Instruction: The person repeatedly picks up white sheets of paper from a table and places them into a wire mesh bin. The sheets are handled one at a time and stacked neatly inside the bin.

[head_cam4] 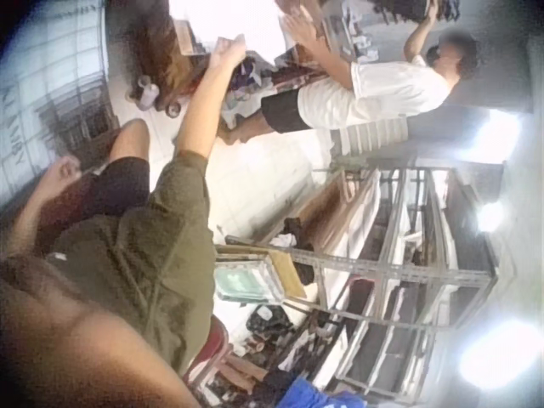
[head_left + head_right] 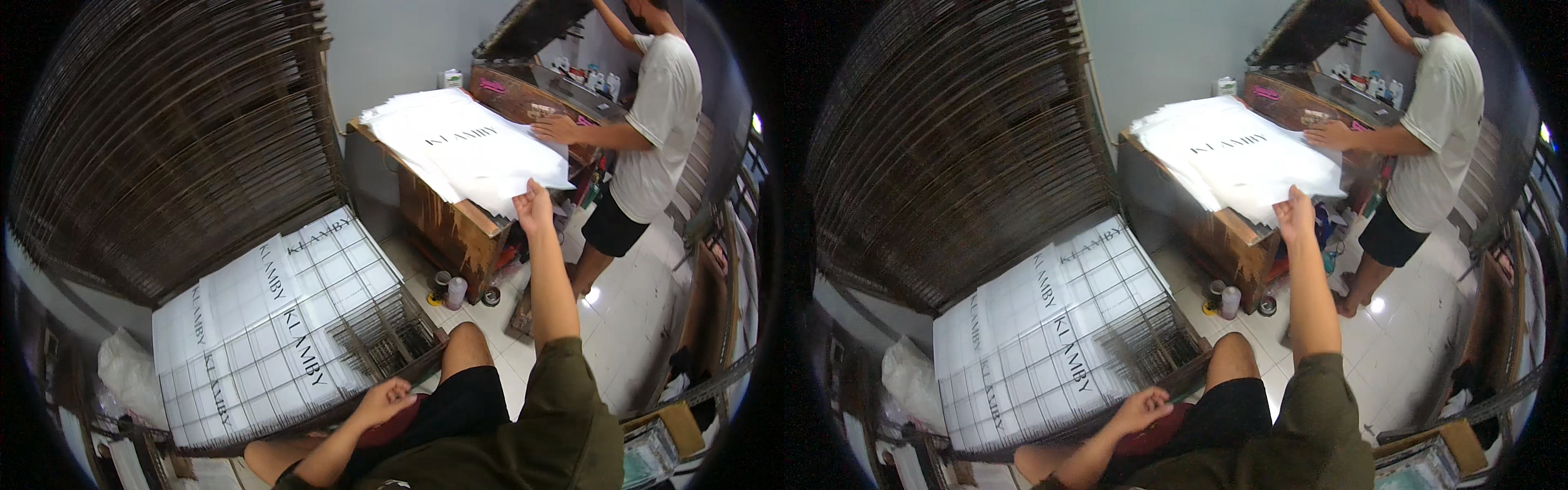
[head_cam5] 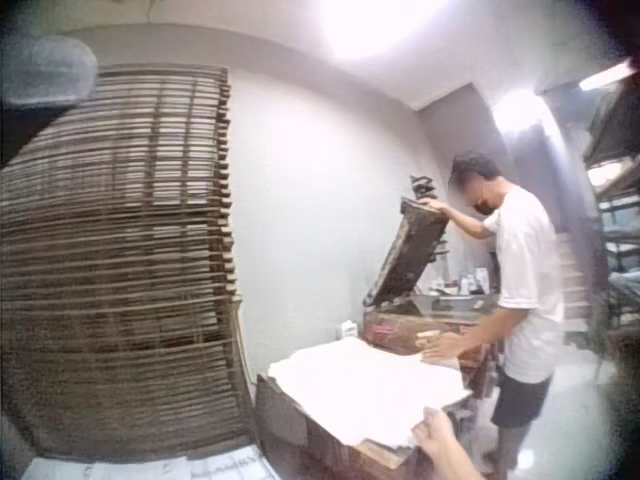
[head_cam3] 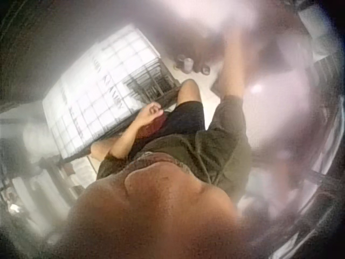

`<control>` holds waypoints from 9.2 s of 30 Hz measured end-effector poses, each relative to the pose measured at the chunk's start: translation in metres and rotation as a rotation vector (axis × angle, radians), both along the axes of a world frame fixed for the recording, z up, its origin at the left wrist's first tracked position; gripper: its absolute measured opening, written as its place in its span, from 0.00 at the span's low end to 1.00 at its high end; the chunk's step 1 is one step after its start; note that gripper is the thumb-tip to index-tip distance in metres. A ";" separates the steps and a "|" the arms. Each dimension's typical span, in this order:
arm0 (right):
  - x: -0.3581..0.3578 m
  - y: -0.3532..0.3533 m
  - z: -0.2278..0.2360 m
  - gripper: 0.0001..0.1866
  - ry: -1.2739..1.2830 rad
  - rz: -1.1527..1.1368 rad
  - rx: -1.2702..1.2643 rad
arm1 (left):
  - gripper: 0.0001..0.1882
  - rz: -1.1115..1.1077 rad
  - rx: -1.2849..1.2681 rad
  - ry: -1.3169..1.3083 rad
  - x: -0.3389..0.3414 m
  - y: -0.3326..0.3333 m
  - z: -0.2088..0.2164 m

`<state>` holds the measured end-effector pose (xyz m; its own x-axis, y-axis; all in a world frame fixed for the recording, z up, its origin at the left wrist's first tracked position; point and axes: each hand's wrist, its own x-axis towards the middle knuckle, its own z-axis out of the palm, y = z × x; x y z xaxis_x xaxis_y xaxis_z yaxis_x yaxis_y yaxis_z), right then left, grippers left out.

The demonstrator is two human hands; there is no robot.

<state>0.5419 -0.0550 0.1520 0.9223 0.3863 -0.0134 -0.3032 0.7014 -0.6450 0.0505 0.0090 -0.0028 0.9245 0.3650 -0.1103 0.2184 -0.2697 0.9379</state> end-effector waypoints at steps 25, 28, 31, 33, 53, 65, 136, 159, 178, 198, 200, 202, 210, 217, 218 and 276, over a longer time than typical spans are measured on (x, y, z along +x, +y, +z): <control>-0.265 0.053 -0.089 0.27 0.211 0.999 0.307 | 0.20 0.595 -0.649 -0.599 -0.053 0.118 0.266; -0.273 0.061 -0.096 0.29 0.118 1.077 0.158 | 0.19 0.618 -0.656 -0.593 -0.110 0.120 0.258; -0.269 0.077 -0.082 0.26 -0.129 1.130 -0.090 | 0.19 0.637 -0.564 -0.634 -0.164 0.119 0.236; -0.261 0.088 -0.050 0.24 -0.251 1.160 -0.187 | 0.19 0.739 -0.498 -0.632 -0.195 0.118 0.204; -0.657 0.222 0.281 0.26 -2.321 1.584 -0.128 | 0.26 -0.067 -0.005 0.087 -0.115 -0.002 -0.086; -0.746 0.383 0.127 0.31 -1.154 1.445 -0.124 | 0.29 -0.078 0.068 0.136 -0.108 0.006 -0.092; -0.706 0.355 -0.277 0.39 -0.965 1.192 -0.602 | 0.36 -0.389 0.179 -0.182 -0.051 -0.007 -0.125; -0.565 0.234 -0.174 0.22 -1.100 1.137 -0.584 | 0.35 -0.197 0.039 0.046 -0.082 -0.004 -0.094; -0.143 -0.002 -0.008 0.21 -1.412 -0.813 -1.139 | 0.27 -0.215 -0.040 0.403 -0.084 0.003 -0.119; 0.115 -0.062 -0.037 0.12 -0.104 -0.005 -0.125 | 0.20 -0.086 -0.009 0.251 -0.041 -0.008 -0.045; 0.036 -0.024 -0.027 0.11 -0.041 0.016 -0.043 | 0.20 -0.034 -0.011 0.153 -0.019 -0.005 -0.002; -0.036 -0.026 -0.003 0.11 -0.072 -0.035 0.007 | 0.20 -0.039 -0.063 -0.015 0.038 0.007 0.041; -0.215 0.015 0.016 0.15 -0.138 -0.189 0.051 | 0.23 0.363 -0.494 -0.369 0.199 0.029 0.186; -0.242 0.027 -0.099 0.27 -0.664 0.213 -0.080 | 0.15 0.535 -0.510 -0.919 0.128 0.054 0.224; -0.243 0.025 -0.103 0.31 -0.356 0.560 0.108 | 0.16 0.571 -0.578 -0.906 0.102 0.060 0.234; -0.396 0.200 -0.255 0.21 -0.559 0.858 -0.769 | 0.32 -0.052 0.118 0.200 -0.119 0.023 -0.077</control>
<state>0.1457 0.1446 -0.1030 0.3349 0.9229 -0.1902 -0.0286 -0.1919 -0.9810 -0.0685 0.0316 -0.0799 0.9065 0.3384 -0.2523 0.3792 -0.3903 0.8389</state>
